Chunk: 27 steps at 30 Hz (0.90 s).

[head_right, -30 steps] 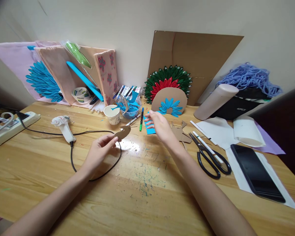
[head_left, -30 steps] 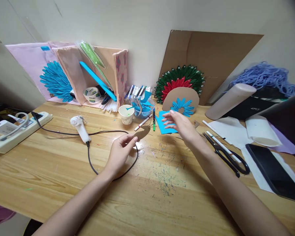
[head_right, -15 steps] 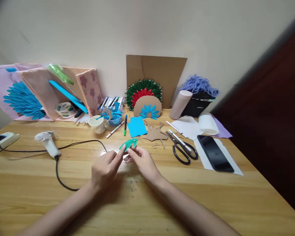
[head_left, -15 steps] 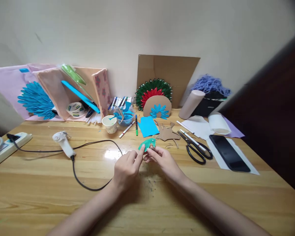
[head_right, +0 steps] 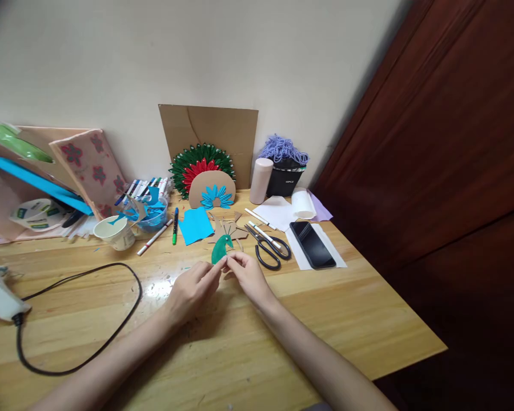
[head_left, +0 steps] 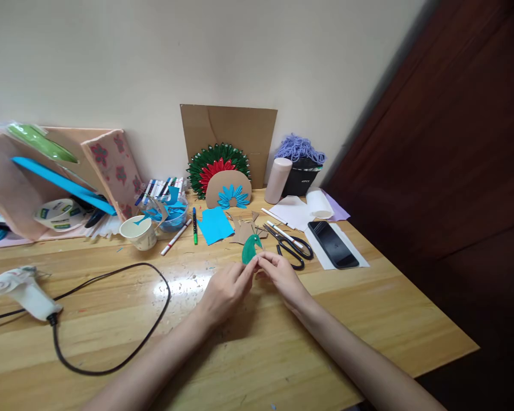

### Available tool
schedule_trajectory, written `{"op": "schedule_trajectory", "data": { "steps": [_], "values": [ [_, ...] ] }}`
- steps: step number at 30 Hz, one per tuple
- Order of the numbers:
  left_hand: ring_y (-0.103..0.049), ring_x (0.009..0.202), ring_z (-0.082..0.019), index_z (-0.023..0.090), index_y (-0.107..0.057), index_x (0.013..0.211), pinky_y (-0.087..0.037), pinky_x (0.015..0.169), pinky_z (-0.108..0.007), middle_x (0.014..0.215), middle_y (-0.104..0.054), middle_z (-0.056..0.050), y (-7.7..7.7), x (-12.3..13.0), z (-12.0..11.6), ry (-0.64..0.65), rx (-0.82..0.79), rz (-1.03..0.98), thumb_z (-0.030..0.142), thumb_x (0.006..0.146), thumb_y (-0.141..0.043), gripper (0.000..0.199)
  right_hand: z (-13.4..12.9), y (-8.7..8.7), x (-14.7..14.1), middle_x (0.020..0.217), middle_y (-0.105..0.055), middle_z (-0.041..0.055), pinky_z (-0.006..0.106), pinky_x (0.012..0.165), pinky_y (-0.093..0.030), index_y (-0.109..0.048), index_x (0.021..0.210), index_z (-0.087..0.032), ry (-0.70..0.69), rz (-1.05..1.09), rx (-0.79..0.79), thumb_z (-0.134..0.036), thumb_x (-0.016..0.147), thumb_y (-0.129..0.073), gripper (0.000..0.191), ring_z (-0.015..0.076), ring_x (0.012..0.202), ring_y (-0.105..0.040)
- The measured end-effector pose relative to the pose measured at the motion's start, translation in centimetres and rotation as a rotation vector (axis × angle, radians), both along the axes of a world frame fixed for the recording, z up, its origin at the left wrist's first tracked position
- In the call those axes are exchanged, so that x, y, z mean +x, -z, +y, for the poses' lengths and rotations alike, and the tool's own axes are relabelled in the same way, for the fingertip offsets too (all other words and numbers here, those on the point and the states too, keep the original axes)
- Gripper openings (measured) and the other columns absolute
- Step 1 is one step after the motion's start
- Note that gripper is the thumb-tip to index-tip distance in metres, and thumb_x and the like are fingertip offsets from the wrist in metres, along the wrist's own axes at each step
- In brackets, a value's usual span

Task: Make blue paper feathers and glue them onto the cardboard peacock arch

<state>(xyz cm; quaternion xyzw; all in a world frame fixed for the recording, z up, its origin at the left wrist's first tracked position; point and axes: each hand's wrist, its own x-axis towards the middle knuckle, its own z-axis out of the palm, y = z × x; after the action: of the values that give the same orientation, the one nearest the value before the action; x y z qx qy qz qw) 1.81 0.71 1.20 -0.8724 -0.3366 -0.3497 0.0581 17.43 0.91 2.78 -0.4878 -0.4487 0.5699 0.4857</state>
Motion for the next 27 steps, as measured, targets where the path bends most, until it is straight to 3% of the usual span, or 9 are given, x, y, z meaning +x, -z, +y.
{"op": "schedule_trajectory", "data": {
  "steps": [4, 6, 9, 12, 15, 17, 23, 27],
  "values": [
    [-0.056, 0.07, -0.014, 0.016, -0.05, 0.113, -0.046, 0.064, -0.026, 0.086, -0.059, -0.006, 0.4, 2.1, 1.6, -0.109, -0.613, -0.573, 0.032, 0.089, -0.044, 0.029, 0.9, 0.9, 1.5, 0.064, -0.058, 0.0, 0.024, 0.057, -0.046, -0.062, 0.067, -0.015, -0.012, -0.121, 0.048, -0.047, 0.068, -0.065, 0.032, 0.0117, 0.06, -0.054],
    [-0.056, 0.071, -0.015, 0.015, -0.056, 0.095, -0.047, 0.063, -0.026, 0.083, -0.059, -0.005, 0.5, 3.4, 2.7, -0.051, -0.914, -0.778, 0.042, 0.086, -0.048, 0.03, 1.4, 1.1, 1.9, 0.062, -0.057, -0.001, 0.025, 0.056, -0.046, -0.061, 0.067, -0.016, -0.071, -0.143, 0.05, -0.049, 0.068, -0.065, 0.034, 0.0113, 0.058, -0.053],
    [-0.054, 0.065, -0.014, 0.015, -0.053, 0.073, -0.047, 0.06, -0.025, 0.068, -0.055, -0.001, 0.7, 4.6, 4.1, 0.044, -1.135, -0.948, 0.05, 0.08, -0.053, 0.036, 2.2, 0.9, 2.9, 0.063, -0.059, 0.0002, 0.026, 0.058, -0.047, -0.062, 0.069, -0.015, -0.164, -0.18, 0.047, -0.051, 0.071, -0.061, 0.036, 0.0118, 0.059, -0.056],
    [-0.053, 0.062, -0.013, 0.015, -0.054, 0.075, -0.047, 0.056, -0.024, 0.066, -0.053, 0.001, 1.2, 4.8, 5.0, 0.005, -1.191, -1.028, 0.054, 0.075, -0.057, 0.039, 3.2, 0.4, 5.4, 0.071, -0.064, 0.0034, 0.029, 0.065, -0.047, -0.064, 0.075, -0.015, -0.201, -0.436, 0.089, -0.044, 0.077, -0.055, 0.03, 0.0148, 0.067, -0.059],
    [-0.055, 0.06, -0.012, 0.015, -0.053, 0.076, -0.047, 0.054, -0.023, 0.065, -0.056, 0.001, 1.7, 4.2, 5.3, -0.024, -1.19, -1.026, 0.053, 0.076, -0.056, 0.038, 3.8, 0.4, 8.4, 0.08, -0.064, 0.0038, 0.033, 0.071, -0.045, -0.062, 0.08, -0.018, -0.004, -0.892, 0.181, -0.029, 0.077, -0.055, 0.014, 0.0176, 0.074, -0.058],
    [-0.058, 0.056, -0.013, 0.015, -0.052, 0.076, -0.047, 0.053, -0.024, 0.063, -0.059, 0.0, 1.9, 3.9, 5.3, -0.023, -1.184, -1.021, 0.053, 0.078, -0.055, 0.038, 3.8, 0.6, 10.0, 0.084, -0.063, 0.004, 0.033, 0.073, -0.045, -0.06, 0.082, -0.019, 0.027, -1.055, 0.191, -0.025, 0.074, -0.057, 0.01, 0.0193, 0.078, -0.058],
    [-0.055, 0.044, -0.012, 0.017, -0.048, 0.081, -0.044, 0.044, -0.022, 0.056, -0.059, 0.001, 2.1, 3.9, 5.2, -0.037, -1.186, -0.998, 0.053, 0.079, -0.052, 0.037, 3.4, 1.4, 10.7, 0.093, -0.061, 0.0092, 0.036, 0.083, -0.043, -0.057, 0.087, -0.019, 0.074, -1.313, 0.208, -0.021, 0.071, -0.059, 0.016, 0.0247, 0.092, -0.057],
    [-0.049, 0.043, -0.009, 0.017, -0.048, 0.08, -0.038, 0.042, -0.019, 0.056, -0.056, 0.003, 1.9, 4.0, 5.0, -0.078, -1.134, -0.966, 0.05, 0.081, -0.051, 0.033, 3.6, 1.9, 10.4, 0.089, -0.06, 0.008, 0.034, 0.076, -0.044, -0.057, 0.088, -0.018, 0.054, -1.323, 0.152, -0.022, 0.069, -0.058, 0.02, 0.0235, 0.084, -0.058]
  ]
}}
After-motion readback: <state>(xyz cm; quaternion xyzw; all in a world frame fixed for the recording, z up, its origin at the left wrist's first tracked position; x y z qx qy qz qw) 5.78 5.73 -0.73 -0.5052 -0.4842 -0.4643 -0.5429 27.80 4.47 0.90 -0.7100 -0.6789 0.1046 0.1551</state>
